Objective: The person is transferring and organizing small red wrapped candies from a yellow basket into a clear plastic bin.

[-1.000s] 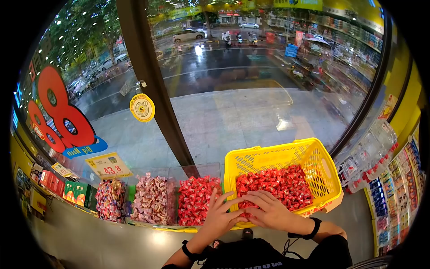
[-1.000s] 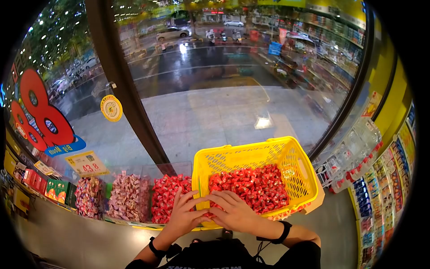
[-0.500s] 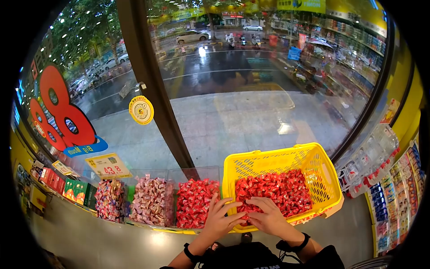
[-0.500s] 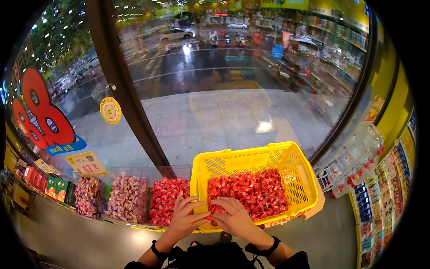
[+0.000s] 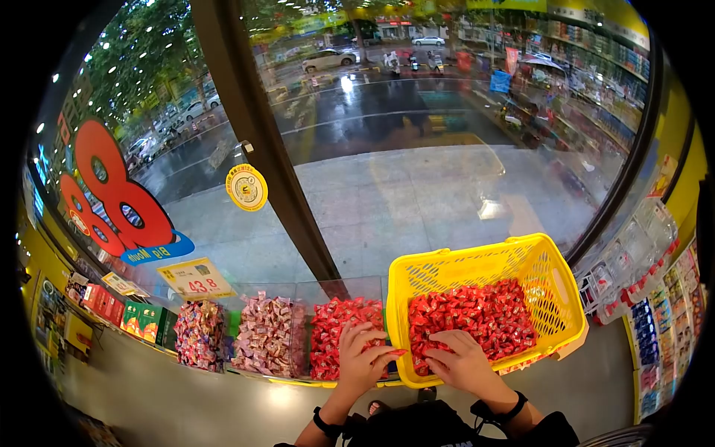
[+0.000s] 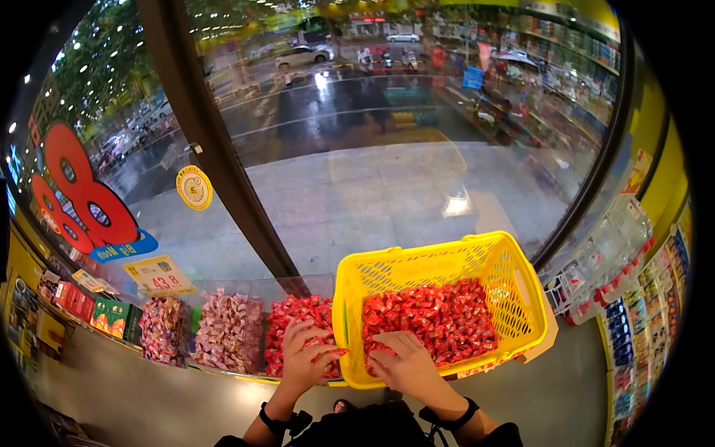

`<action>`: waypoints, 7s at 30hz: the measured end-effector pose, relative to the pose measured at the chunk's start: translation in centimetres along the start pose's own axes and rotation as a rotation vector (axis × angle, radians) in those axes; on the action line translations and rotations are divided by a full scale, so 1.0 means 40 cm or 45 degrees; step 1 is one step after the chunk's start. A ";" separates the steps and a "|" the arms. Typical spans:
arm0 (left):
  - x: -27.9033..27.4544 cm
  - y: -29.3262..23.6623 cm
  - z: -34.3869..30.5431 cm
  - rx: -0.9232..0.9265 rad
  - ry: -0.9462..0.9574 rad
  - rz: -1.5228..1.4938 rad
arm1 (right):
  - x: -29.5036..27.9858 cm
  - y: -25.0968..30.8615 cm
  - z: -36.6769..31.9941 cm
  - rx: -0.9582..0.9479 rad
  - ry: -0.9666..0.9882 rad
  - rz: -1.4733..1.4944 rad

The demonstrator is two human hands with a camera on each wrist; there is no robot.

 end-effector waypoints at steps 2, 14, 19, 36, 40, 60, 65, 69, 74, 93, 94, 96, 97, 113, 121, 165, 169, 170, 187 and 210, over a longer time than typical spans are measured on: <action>-0.005 0.034 -0.015 -0.062 -0.063 0.003 | -0.001 -0.001 0.003 0.034 -0.054 -0.038; 0.025 0.186 -0.158 -0.356 0.212 0.280 | 0.016 0.019 0.012 0.156 -0.070 -0.286; -0.017 0.115 -0.081 -0.227 0.157 0.129 | 0.014 0.033 0.014 0.203 -0.087 -0.372; 0.109 -0.299 0.185 0.012 0.510 0.287 | -0.233 -0.147 -0.175 0.158 -0.077 -0.318; 0.143 -0.399 0.339 0.068 0.502 0.374 | -0.317 -0.266 -0.268 0.175 -0.111 -0.266; 0.871 -0.131 0.289 0.225 1.716 0.598 | -0.339 -0.393 -0.349 0.195 -0.190 -0.098; 0.916 -0.087 0.253 0.319 1.575 0.598 | -0.337 -0.395 -0.349 0.214 -0.209 -0.094; 0.899 -0.126 0.290 0.279 1.537 0.548 | -0.334 -0.398 -0.348 0.228 -0.180 -0.105; 0.734 -0.296 0.459 0.294 1.297 0.349 | -0.345 -0.396 -0.353 0.282 -0.208 -0.096; 0.270 -0.410 0.321 0.375 0.555 -0.283 | -0.267 -0.257 -0.246 0.045 -0.176 0.256; 0.244 -0.388 0.296 0.381 0.504 -0.260 | -0.249 -0.237 -0.234 0.047 -0.163 0.262; 0.188 -0.347 0.251 0.358 0.448 -0.201 | -0.220 -0.186 -0.199 0.038 -0.145 0.224; 0.159 -0.329 0.227 0.356 0.417 -0.179 | -0.204 -0.154 -0.180 0.023 -0.136 0.193; -0.033 -0.092 0.002 0.281 0.209 -0.062 | 0.012 0.099 0.000 -0.046 -0.057 -0.116; -0.075 0.095 -0.057 -0.144 -0.189 0.165 | -0.023 0.069 -0.022 0.061 0.025 -0.096; 0.108 0.269 -0.230 -0.489 -0.026 0.392 | 0.142 -0.368 0.171 -0.233 1.282 -0.370; 0.003 0.136 -0.122 -0.400 -0.086 0.262 | -0.052 -0.178 0.187 -0.490 0.756 -0.259; -0.024 0.091 -0.091 -0.370 -0.111 0.214 | -0.097 -0.118 0.176 -0.560 0.675 -0.413; 0.020 -0.154 0.036 -0.056 0.412 -0.039 | -0.079 0.033 -0.037 -0.586 0.147 -0.538; -0.050 -0.099 -0.030 0.073 0.201 0.213 | -0.005 0.049 0.042 -0.296 0.192 -0.050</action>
Point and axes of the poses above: each hand's wrist, its own z-axis towards the middle knuckle, its own x-axis out of the palm, y = z × x, the point moved 3 cm from there along z, towards the middle knuckle, and after that the axes turned 9 degrees about y, right-handed, at the moved point
